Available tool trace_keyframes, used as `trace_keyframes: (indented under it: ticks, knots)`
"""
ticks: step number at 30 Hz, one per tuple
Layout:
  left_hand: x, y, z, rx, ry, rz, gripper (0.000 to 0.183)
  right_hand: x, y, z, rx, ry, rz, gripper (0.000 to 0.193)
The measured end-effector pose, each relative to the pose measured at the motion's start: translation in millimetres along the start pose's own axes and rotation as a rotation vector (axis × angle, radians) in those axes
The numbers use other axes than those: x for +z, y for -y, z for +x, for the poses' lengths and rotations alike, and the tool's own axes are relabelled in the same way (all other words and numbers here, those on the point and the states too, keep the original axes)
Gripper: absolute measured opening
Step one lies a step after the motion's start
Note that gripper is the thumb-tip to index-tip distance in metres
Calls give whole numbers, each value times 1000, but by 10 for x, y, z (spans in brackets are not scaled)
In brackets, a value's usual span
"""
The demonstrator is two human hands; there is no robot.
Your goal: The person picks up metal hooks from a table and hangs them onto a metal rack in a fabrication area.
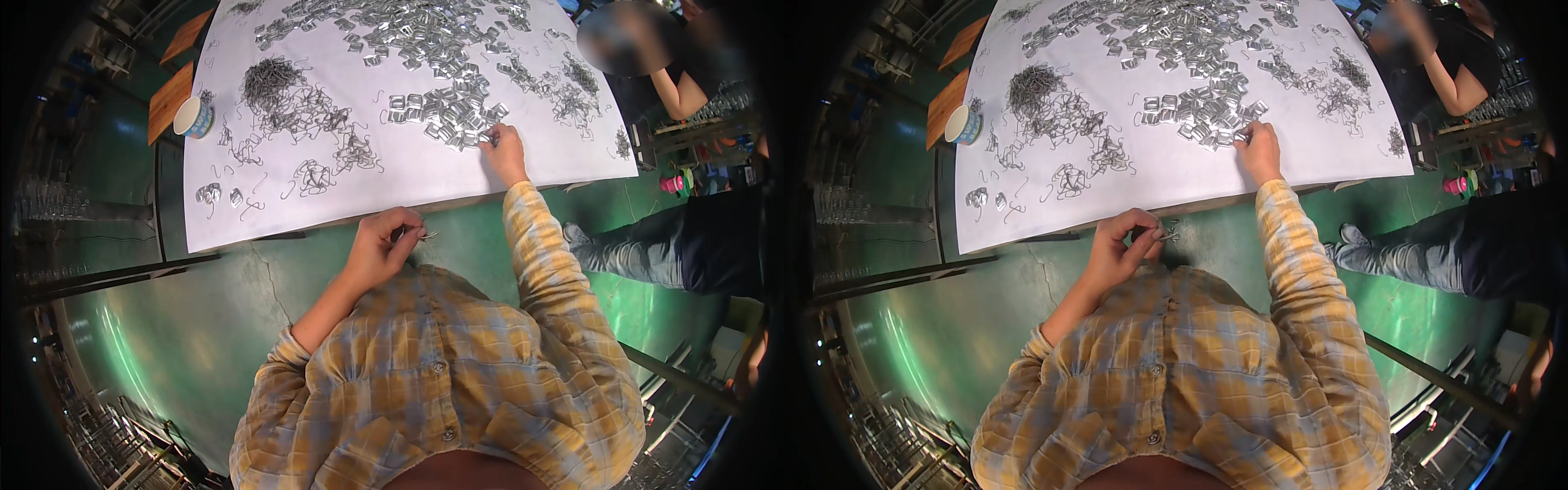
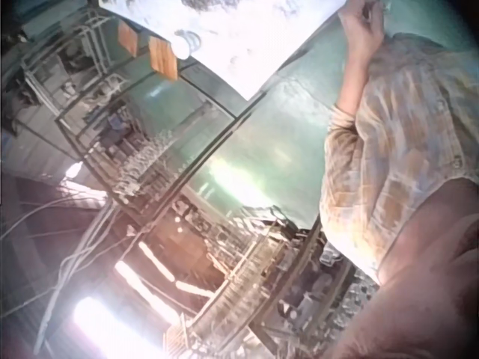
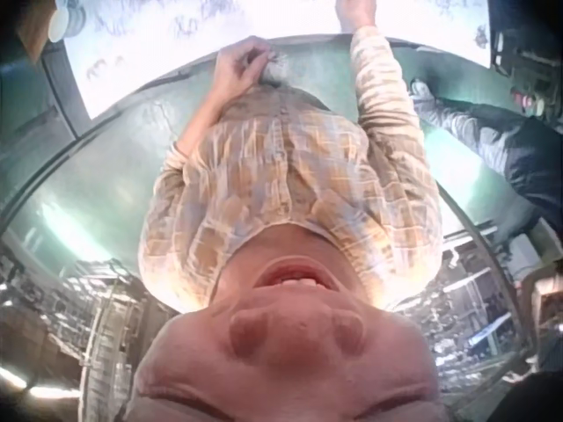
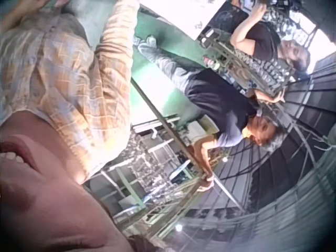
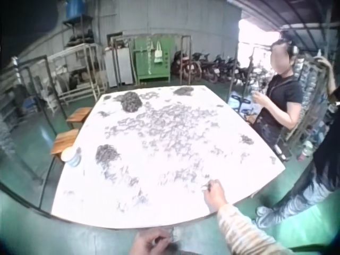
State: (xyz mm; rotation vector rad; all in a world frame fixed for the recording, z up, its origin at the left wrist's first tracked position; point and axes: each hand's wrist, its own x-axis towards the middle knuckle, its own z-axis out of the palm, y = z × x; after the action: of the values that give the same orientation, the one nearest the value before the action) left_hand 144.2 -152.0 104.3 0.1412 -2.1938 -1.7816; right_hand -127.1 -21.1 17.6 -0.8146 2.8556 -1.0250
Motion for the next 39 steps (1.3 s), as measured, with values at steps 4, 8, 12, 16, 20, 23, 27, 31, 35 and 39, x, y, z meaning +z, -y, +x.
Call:
trace_keyframes:
  ticks: [4, 8, 12, 16, 20, 23, 27, 31, 35, 39]
  knots:
    - [170, -67, 263, 92, -63, 118, 3, -216, -22, 21, 34, -126, 226, 17]
    - [183, 226, -39, 22, -106, 61, 3, -48, 322, -421, 58, 51, 474, 32]
    - [277, 50, 177, -24, 8, 57, 3, -653, 754, -671, 6, 219, 668, 34]
    - [246, 96, 214, 94, -32, 171, 3, -908, 1122, -956, -19, 392, 747, 36]
    - [276, -65, 244, 126, -27, 134, 7, -916, 1098, -1117, 22, 403, 771, 27]
    - [197, -27, 151, 49, -71, 158, 8, -871, 1247, -1148, 12, 484, 722, 30]
    - [132, -19, 60, 147, -123, 246, 7, -835, 1375, -1122, -111, 445, 637, 29]
    - [139, 50, -80, 144, -229, 387, 10, -779, 1493, -1159, -249, 431, 478, 30]
    - [18, 79, -79, 123, -212, 453, 9, -653, 1465, -1194, -326, 347, 474, 29]
    - [-545, 268, -95, -100, -265, 383, 9, -716, 1571, -1211, -347, 347, 408, 27]
